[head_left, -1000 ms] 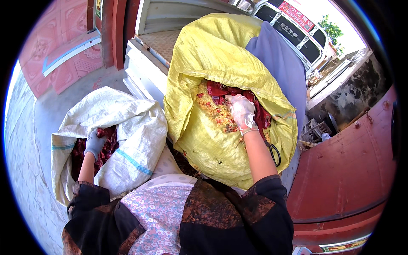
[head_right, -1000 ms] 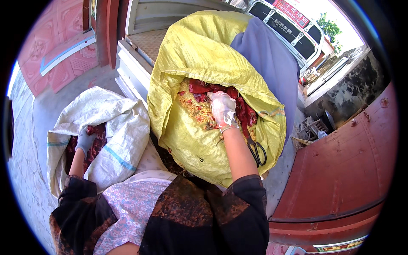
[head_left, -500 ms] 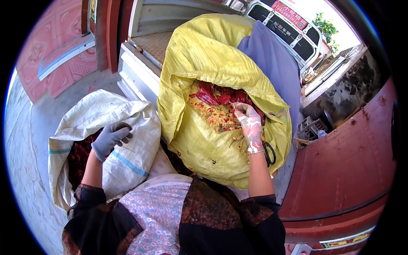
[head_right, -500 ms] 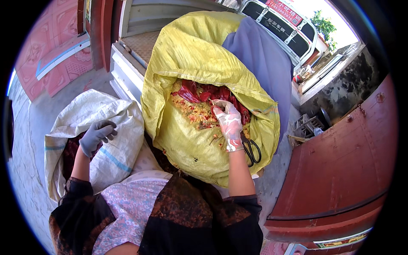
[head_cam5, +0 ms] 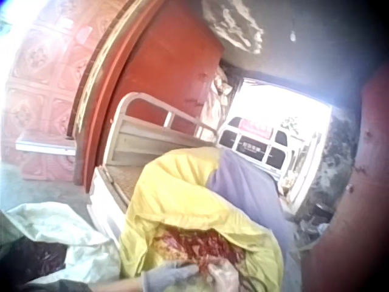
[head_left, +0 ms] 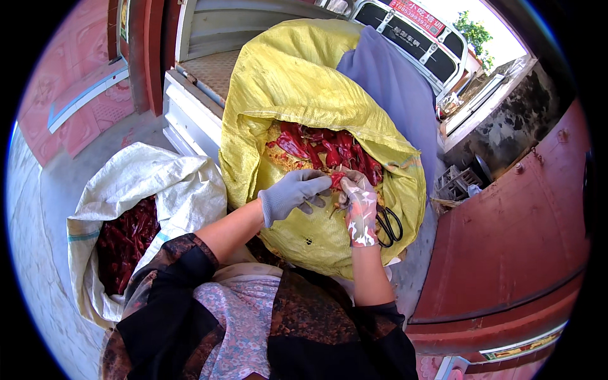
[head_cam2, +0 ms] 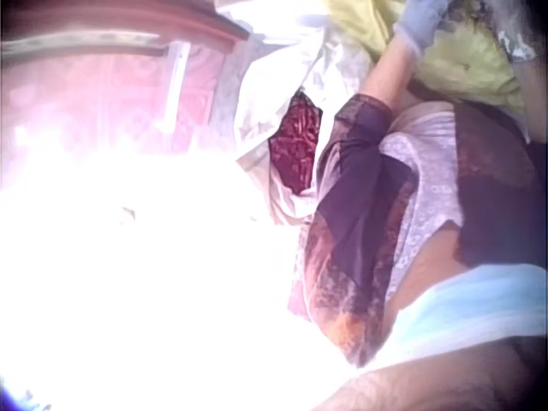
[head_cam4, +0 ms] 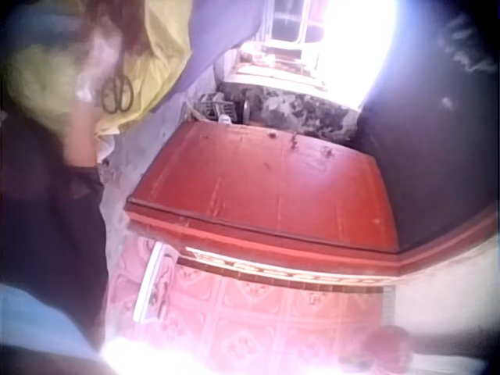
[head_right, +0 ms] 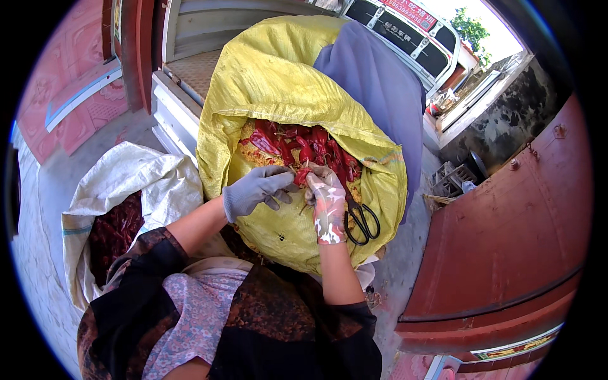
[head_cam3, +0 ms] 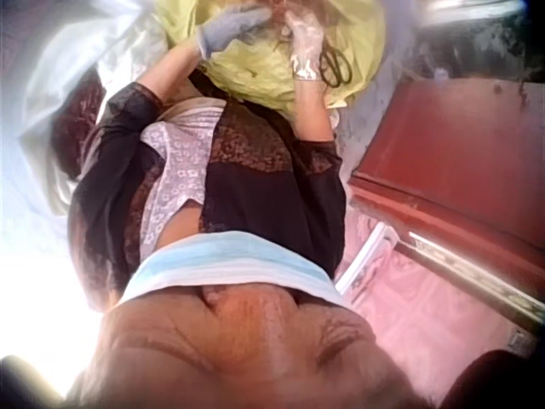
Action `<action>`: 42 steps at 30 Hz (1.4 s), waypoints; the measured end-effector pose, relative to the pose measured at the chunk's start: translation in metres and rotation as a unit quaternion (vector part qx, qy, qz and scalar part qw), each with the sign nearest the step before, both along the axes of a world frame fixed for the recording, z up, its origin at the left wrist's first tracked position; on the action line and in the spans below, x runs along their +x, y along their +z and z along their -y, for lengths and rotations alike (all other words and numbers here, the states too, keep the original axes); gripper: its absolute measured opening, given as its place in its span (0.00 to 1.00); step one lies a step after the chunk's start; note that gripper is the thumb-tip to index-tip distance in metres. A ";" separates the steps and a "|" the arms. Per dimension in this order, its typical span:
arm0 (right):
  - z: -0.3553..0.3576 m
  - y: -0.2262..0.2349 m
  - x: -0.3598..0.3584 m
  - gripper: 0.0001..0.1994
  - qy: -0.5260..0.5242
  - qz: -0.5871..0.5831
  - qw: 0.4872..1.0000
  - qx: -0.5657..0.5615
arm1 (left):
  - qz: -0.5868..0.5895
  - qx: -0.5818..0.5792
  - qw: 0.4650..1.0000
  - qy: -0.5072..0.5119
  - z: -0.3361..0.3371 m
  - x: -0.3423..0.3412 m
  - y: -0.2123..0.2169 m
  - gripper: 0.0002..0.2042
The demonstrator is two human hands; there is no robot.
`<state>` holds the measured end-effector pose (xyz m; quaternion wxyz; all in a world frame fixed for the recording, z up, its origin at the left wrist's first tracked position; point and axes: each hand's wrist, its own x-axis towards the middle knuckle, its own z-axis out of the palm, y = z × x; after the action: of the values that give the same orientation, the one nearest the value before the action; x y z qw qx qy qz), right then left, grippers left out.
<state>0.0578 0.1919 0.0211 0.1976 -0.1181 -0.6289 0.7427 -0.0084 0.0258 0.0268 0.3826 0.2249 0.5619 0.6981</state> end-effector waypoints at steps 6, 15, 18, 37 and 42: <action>0.030 -0.013 0.008 0.11 -0.049 -0.170 0.969 0.172 | -0.072 0.085 0.994 -0.017 -0.009 0.001 -0.011 0.17; 0.022 0.035 0.029 0.11 -0.091 -0.046 0.801 0.589 | -0.284 0.058 0.951 0.106 -0.002 0.009 -0.015 0.15; 0.025 0.039 0.024 0.15 -0.059 -0.052 0.707 0.703 | -0.348 0.050 0.929 0.116 -0.002 0.011 -0.011 0.14; 0.023 0.029 0.032 0.12 0.092 0.011 0.985 0.147 | -0.547 0.041 0.834 0.052 0.002 0.010 -0.002 0.06; 0.025 0.003 0.033 0.08 0.051 -0.061 0.991 -0.111 | -0.587 0.090 0.798 0.105 -0.008 0.009 -0.013 0.06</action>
<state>0.0909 0.1668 0.0239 0.1830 -0.0613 -0.5345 0.8229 0.0009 0.0339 0.0136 -0.1181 0.5649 0.6336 0.5153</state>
